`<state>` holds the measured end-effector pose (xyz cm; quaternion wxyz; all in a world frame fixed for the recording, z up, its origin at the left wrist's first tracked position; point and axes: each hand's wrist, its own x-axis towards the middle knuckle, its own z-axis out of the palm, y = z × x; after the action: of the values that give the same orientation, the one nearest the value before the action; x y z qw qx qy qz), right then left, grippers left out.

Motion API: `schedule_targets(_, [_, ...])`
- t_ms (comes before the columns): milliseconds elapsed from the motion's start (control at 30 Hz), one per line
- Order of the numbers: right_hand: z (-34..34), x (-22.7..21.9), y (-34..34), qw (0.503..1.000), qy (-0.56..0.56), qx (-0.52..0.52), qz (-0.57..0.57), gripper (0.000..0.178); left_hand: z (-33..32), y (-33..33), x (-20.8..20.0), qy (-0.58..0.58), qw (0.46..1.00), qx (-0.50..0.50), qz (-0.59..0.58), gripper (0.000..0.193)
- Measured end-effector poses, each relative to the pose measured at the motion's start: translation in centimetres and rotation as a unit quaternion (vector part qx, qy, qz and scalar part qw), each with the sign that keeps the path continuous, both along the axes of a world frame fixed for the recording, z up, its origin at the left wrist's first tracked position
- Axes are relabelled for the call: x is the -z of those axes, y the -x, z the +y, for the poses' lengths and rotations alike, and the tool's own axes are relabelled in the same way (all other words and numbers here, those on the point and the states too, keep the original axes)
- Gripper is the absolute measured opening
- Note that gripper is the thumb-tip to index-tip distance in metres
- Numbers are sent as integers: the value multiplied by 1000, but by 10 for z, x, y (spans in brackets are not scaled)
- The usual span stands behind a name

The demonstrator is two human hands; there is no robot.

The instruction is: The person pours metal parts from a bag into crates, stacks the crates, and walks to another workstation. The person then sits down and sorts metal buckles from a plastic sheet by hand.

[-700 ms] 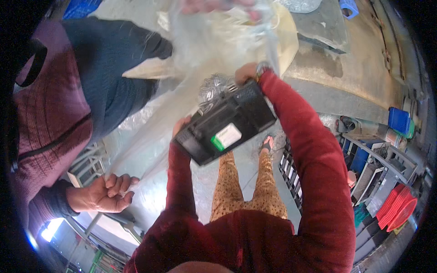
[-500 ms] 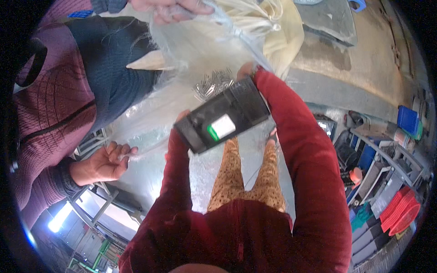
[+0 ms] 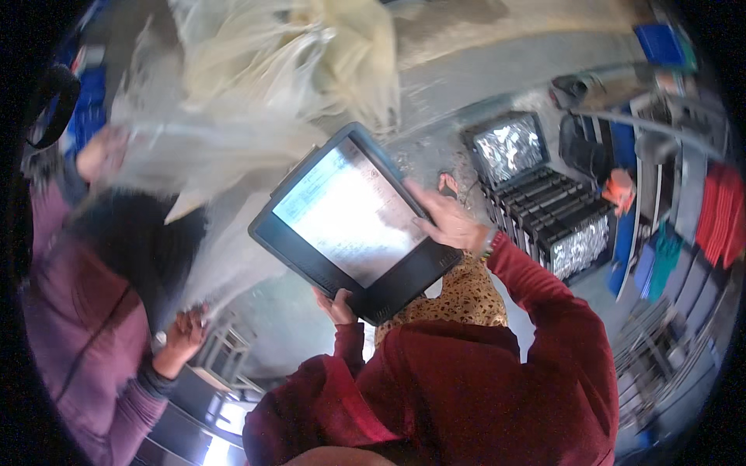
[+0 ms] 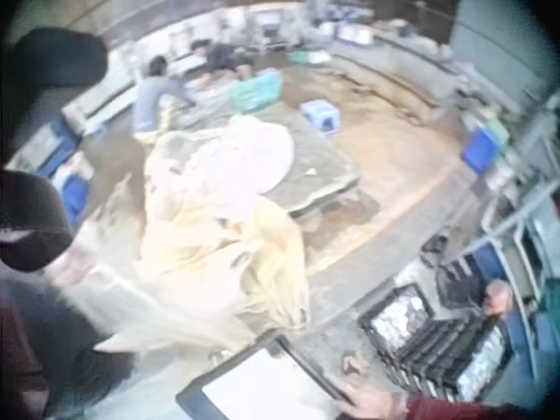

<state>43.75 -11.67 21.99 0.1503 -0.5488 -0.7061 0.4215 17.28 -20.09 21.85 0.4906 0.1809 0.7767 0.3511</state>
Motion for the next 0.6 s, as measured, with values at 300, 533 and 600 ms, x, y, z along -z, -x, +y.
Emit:
schedule_targets(300, [-154,275,-159,666,171,652,320,45,246,-161,227,-254,913,319,-4,68])
schedule_targets(533, [-114,435,-329,714,35,699,-34,54,311,-371,321,-55,961,235,-137,61])
schedule_targets(600, [-183,485,-450,730,-3,666,-150,51,312,-428,376,-84,952,201,-217,64])
